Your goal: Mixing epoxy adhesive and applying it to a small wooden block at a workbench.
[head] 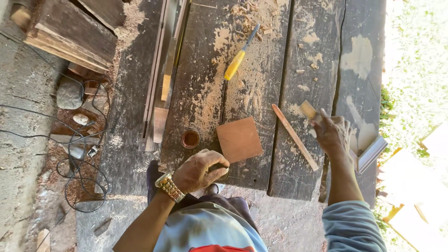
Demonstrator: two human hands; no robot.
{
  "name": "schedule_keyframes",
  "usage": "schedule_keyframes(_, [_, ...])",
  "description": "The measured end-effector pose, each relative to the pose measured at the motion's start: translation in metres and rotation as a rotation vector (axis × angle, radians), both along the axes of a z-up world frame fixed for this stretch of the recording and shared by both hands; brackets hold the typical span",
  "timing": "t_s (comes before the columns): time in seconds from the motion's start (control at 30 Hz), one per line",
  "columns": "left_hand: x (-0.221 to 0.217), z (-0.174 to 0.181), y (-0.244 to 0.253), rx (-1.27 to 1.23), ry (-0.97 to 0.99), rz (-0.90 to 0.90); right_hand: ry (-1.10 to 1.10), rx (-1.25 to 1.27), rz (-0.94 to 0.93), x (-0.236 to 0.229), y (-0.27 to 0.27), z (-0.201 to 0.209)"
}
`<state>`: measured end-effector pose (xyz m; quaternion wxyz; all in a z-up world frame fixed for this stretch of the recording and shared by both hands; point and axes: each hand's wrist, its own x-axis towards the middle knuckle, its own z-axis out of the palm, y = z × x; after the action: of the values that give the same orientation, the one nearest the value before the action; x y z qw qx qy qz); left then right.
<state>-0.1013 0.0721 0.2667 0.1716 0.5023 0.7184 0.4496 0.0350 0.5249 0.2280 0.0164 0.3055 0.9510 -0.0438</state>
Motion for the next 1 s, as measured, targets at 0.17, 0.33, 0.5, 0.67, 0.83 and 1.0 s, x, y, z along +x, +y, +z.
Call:
schedule_keyframes(0.17, [-0.006,-0.008,0.0,-0.044,-0.389,0.084,0.463,-0.028,0.028,0.009,-0.034,0.015])
schedule_keyframes(0.33, [-0.023,-0.007,0.025,-0.026,-0.635,0.182,0.56,-0.248,0.042,0.013,-0.082,0.024])
schedule_keyframes(0.5, [-0.046,0.003,0.096,0.045,-0.882,0.082,0.602,-1.057,0.17,-0.008,-0.143,0.066])
schedule_keyframes(0.67, [-0.053,-0.017,0.166,-0.038,-1.195,0.007,0.631,-1.699,0.066,-0.009,-0.113,0.045])
schedule_keyframes(0.83, [-0.051,-0.003,0.185,-0.107,-1.29,0.055,0.663,-1.827,-0.084,-0.012,-0.089,0.038])
schedule_keyframes(1.0, [-0.035,0.068,0.115,0.212,-0.849,-0.041,0.639,-1.198,-0.382,-0.035,-0.023,0.036])
